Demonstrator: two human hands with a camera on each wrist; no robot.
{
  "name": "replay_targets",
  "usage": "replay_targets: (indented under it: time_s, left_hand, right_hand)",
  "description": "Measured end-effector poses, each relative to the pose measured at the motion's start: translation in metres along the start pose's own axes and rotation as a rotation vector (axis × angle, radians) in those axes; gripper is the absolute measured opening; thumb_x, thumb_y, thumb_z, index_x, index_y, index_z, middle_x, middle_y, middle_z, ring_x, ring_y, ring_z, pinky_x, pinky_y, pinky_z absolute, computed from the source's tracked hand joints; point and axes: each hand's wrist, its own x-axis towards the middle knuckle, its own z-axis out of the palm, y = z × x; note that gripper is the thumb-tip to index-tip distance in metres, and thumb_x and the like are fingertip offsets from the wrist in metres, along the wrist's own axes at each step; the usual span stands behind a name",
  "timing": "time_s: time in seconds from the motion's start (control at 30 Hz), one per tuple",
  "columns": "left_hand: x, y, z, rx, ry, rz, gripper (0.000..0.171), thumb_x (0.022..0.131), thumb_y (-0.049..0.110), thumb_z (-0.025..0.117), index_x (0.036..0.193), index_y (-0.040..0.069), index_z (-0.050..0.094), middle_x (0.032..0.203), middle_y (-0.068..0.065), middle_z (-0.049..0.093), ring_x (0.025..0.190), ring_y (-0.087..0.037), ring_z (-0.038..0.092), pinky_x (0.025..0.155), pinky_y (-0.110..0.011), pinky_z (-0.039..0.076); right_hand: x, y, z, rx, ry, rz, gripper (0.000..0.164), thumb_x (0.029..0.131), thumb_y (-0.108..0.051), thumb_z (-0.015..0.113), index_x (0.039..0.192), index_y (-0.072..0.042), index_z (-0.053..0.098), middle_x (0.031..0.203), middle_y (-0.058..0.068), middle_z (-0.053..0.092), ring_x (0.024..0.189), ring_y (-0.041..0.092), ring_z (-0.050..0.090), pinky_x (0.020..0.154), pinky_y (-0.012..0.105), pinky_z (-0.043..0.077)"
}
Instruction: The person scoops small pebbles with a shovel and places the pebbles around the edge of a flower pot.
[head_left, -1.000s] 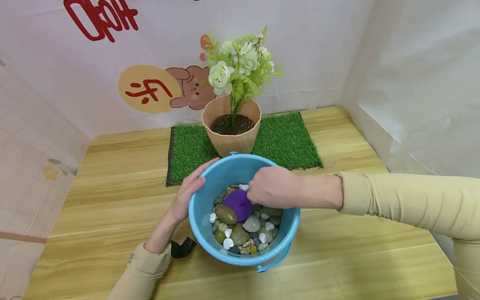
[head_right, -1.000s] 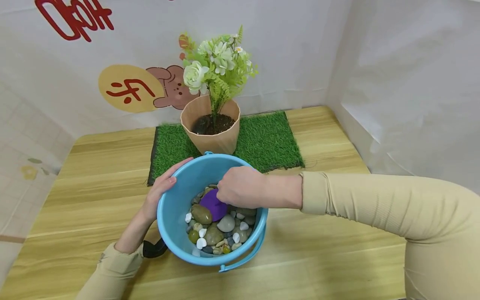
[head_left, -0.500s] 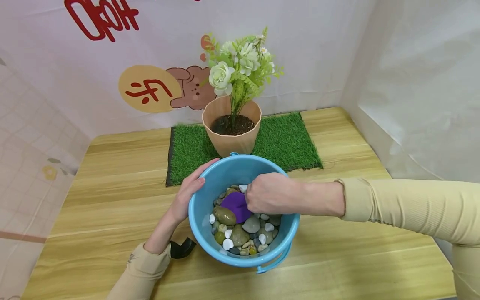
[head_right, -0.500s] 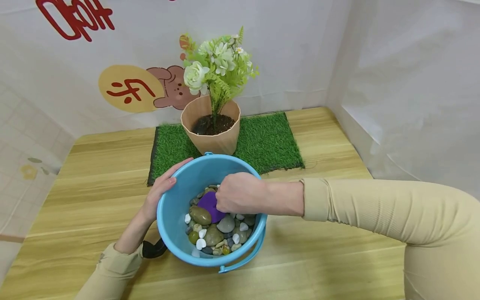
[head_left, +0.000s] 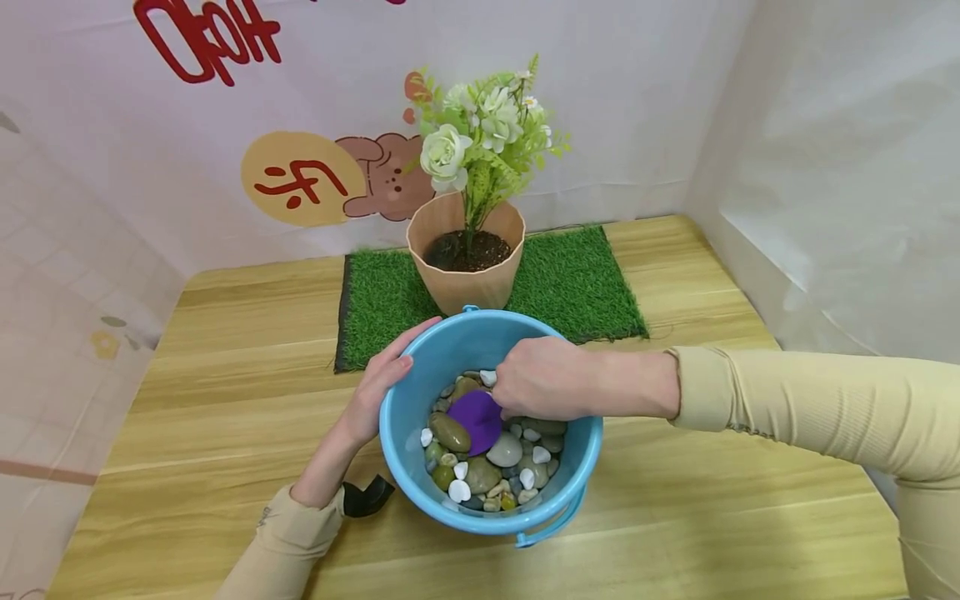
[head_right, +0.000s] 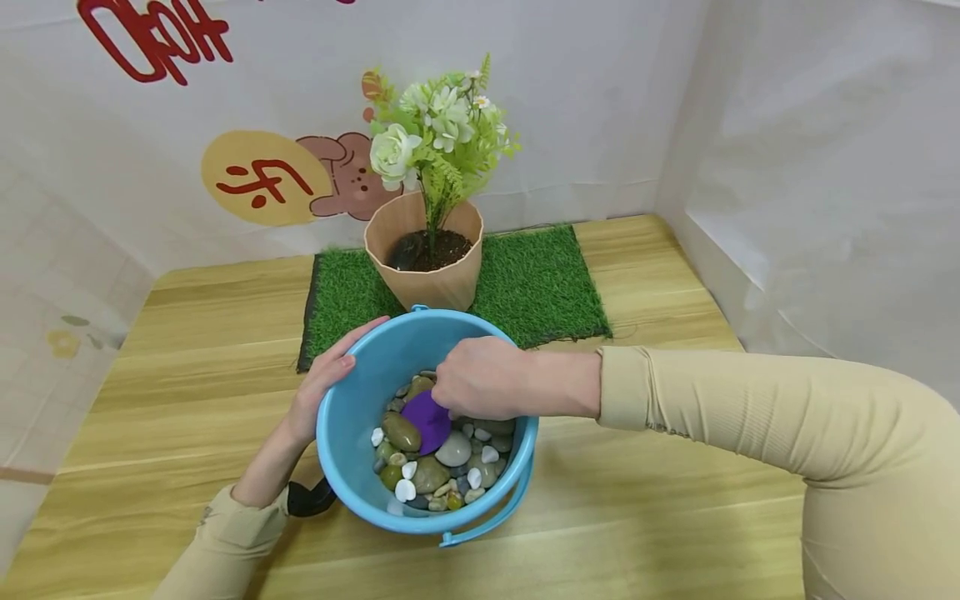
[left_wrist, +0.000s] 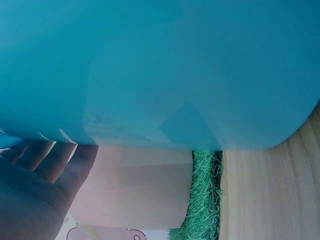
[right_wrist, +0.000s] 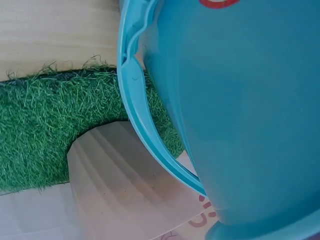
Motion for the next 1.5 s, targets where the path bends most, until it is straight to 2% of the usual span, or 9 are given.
replay_targets:
  time_s: [0.17, 0.33, 0.47, 0.57, 0.73, 0.97, 1.2, 1.5]
  left_hand:
    - [-0.001, 0.000, 0.000, -0.008, 0.000, -0.007, 0.062, 0.105, 0.021, 0.030, 0.163, -0.002, 0.031, 0.160, -0.035, 0.042, 0.131, 0.002, 0.060, 0.105, -0.027, 0.055]
    - [-0.001, 0.001, 0.001, -0.005, 0.000, -0.006, 0.063, 0.105, 0.021, 0.030, 0.163, -0.002, 0.031, 0.160, -0.034, 0.043, 0.131, 0.002, 0.061, 0.104, -0.030, 0.057]
    - [-0.001, 0.001, 0.000, -0.003, 0.000, -0.004, 0.063, 0.105, 0.021, 0.030, 0.163, -0.002, 0.031, 0.160, -0.034, 0.043, 0.131, 0.003, 0.060, 0.104, -0.029, 0.056]
    - [-0.001, 0.001, 0.000, -0.002, -0.005, -0.006, 0.063, 0.105, 0.021, 0.030, 0.163, -0.002, 0.030, 0.160, -0.034, 0.042, 0.132, 0.003, 0.060, 0.105, -0.028, 0.055]
    - [-0.002, 0.000, 0.000, -0.002, -0.005, -0.007, 0.063, 0.105, 0.022, 0.029, 0.164, -0.001, 0.030, 0.161, -0.035, 0.041, 0.132, 0.002, 0.059, 0.106, -0.026, 0.054]
    - [-0.001, 0.001, 0.001, 0.004, 0.003, -0.008, 0.062, 0.105, 0.023, 0.030, 0.164, 0.002, 0.033, 0.161, -0.031, 0.043, 0.133, 0.001, 0.059, 0.107, -0.027, 0.054]
    - [-0.002, 0.000, -0.001, 0.004, 0.006, -0.010, 0.063, 0.105, 0.023, 0.030, 0.164, 0.002, 0.033, 0.161, -0.031, 0.043, 0.133, 0.001, 0.059, 0.107, -0.028, 0.054]
    - [-0.002, 0.001, 0.000, -0.002, -0.002, -0.013, 0.063, 0.105, 0.023, 0.030, 0.164, 0.002, 0.032, 0.161, -0.031, 0.043, 0.133, 0.001, 0.059, 0.107, -0.028, 0.054]
  right_hand:
    - [-0.002, -0.001, -0.001, 0.008, -0.006, 0.003, 0.037, 0.095, -0.047, 0.072, 0.066, -0.024, 0.069, 0.063, -0.006, 0.069, 0.050, 0.015, 0.053, 0.054, 0.031, 0.050]
    - [-0.005, -0.001, -0.006, 0.084, -0.069, 0.054, 0.035, 0.096, -0.048, 0.071, 0.070, -0.025, 0.074, 0.067, -0.006, 0.072, 0.052, 0.015, 0.054, 0.057, 0.032, 0.053]
    - [-0.007, 0.002, -0.009, 0.156, -0.093, 0.105, 0.034, 0.096, -0.047, 0.071, 0.070, -0.025, 0.071, 0.067, -0.007, 0.071, 0.054, 0.015, 0.055, 0.059, 0.034, 0.056]
    - [-0.008, 0.005, -0.010, 0.194, -0.081, 0.119, 0.035, 0.097, -0.045, 0.071, 0.069, -0.025, 0.066, 0.064, -0.008, 0.067, 0.055, 0.014, 0.053, 0.058, 0.034, 0.055]
    - [-0.010, 0.009, -0.012, 0.231, -0.032, 0.078, 0.034, 0.097, -0.043, 0.071, 0.070, -0.024, 0.065, 0.063, -0.009, 0.065, 0.055, 0.013, 0.052, 0.058, 0.033, 0.051]
    - [-0.014, 0.013, -0.018, 0.306, -0.026, 0.078, 0.032, 0.097, -0.041, 0.072, 0.071, -0.024, 0.063, 0.060, -0.012, 0.058, 0.054, 0.008, 0.045, 0.057, 0.029, 0.047]
    - [-0.015, 0.010, -0.017, 0.356, -0.001, 0.088, 0.029, 0.096, -0.040, 0.073, 0.072, -0.025, 0.068, 0.061, -0.013, 0.064, 0.054, 0.005, 0.051, 0.058, 0.027, 0.051]
    - [-0.021, 0.014, -0.023, 0.398, 0.039, 0.092, 0.029, 0.096, -0.039, 0.074, 0.071, -0.025, 0.068, 0.060, -0.016, 0.061, 0.054, 0.001, 0.046, 0.056, 0.024, 0.047]
